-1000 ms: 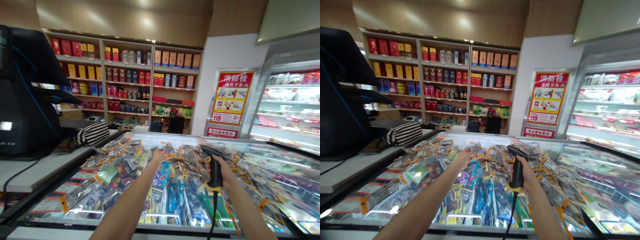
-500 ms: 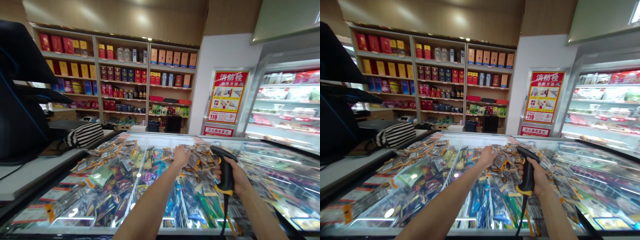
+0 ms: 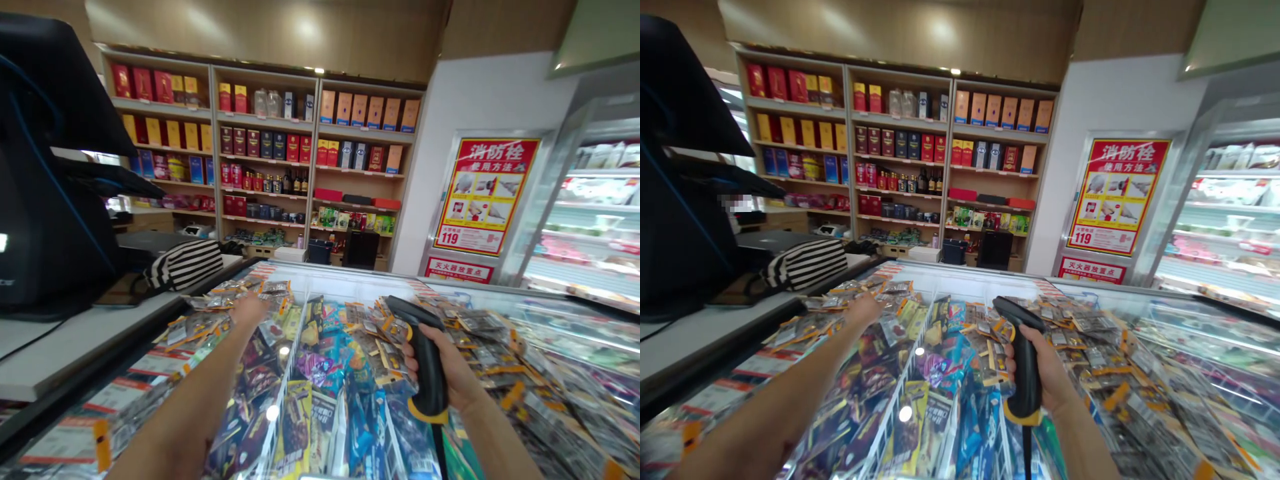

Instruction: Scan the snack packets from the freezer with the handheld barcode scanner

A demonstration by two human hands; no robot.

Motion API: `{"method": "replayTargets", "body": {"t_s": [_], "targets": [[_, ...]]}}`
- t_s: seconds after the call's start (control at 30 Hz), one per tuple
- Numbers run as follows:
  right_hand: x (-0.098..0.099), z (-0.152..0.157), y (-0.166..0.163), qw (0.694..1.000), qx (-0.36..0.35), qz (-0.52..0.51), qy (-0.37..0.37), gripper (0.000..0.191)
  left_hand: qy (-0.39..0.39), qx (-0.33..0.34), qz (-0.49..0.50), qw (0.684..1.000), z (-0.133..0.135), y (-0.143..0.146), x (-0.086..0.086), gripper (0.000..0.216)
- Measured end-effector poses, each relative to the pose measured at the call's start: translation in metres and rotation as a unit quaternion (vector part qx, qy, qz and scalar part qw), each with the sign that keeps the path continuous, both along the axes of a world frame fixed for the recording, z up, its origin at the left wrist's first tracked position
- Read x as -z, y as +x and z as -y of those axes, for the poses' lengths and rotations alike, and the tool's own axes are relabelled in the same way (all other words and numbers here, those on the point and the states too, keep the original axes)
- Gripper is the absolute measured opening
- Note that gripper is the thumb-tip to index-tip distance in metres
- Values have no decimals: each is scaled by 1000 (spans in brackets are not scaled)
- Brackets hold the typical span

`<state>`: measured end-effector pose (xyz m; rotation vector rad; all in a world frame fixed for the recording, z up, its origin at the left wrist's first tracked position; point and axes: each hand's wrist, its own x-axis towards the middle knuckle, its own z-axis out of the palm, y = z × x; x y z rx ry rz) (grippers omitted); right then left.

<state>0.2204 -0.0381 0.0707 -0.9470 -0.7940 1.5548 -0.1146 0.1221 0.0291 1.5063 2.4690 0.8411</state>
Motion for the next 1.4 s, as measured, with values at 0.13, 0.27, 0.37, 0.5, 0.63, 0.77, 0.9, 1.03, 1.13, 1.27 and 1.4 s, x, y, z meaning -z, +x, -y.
{"method": "replayTargets", "body": {"t_s": [0.13, 0.27, 0.37, 0.5, 0.63, 0.77, 0.9, 1.03, 1.13, 1.27, 1.4], "targets": [[3, -16, -16, 999, -38, -1, -13, 23, -4, 0, 23, 1000, -19, -3, 6, 49], [7, -20, -23, 998, -55, 10, -32, 25, 30, 44, 58, 997, -21, 6, 5, 38], [9, -15, -31, 997, -75, 15, -28, 25, 77, 108, 103, 986, -15, 13, -5, 33], [11, -4, -48, 995, -83, 58, -27, 25, 110, 171, 185, 961, -2, 20, -25, 30], [12, 9, -61, 990, -101, 93, -31, 28, 122, 213, 261, 933, 15, 24, -43, 28], [10, 20, -66, 991, -101, 91, -20, 29, 135, 239, 302, 913, 29, 29, -55, 27], [8, 26, -65, 991, -114, 70, -23, 31, 141, 249, 322, 902, 38, 35, -62, 27], [6, 27, -53, 994, -93, 50, -17, 28, 130, 245, 329, 902, 42, 46, -64, 28], [3, 24, -33, 998, -54, 31, 1, 25, 114, 237, 330, 907, 41, 59, -58, 29], [-2, 19, 1, 1000, -2, 9, 9, 22, 97, 210, 317, 920, 32, 87, -40, 29], [-5, 18, 28, 999, 30, -7, 12, 20, 94, 157, 291, 939, 23, 121, -20, 29]]}}
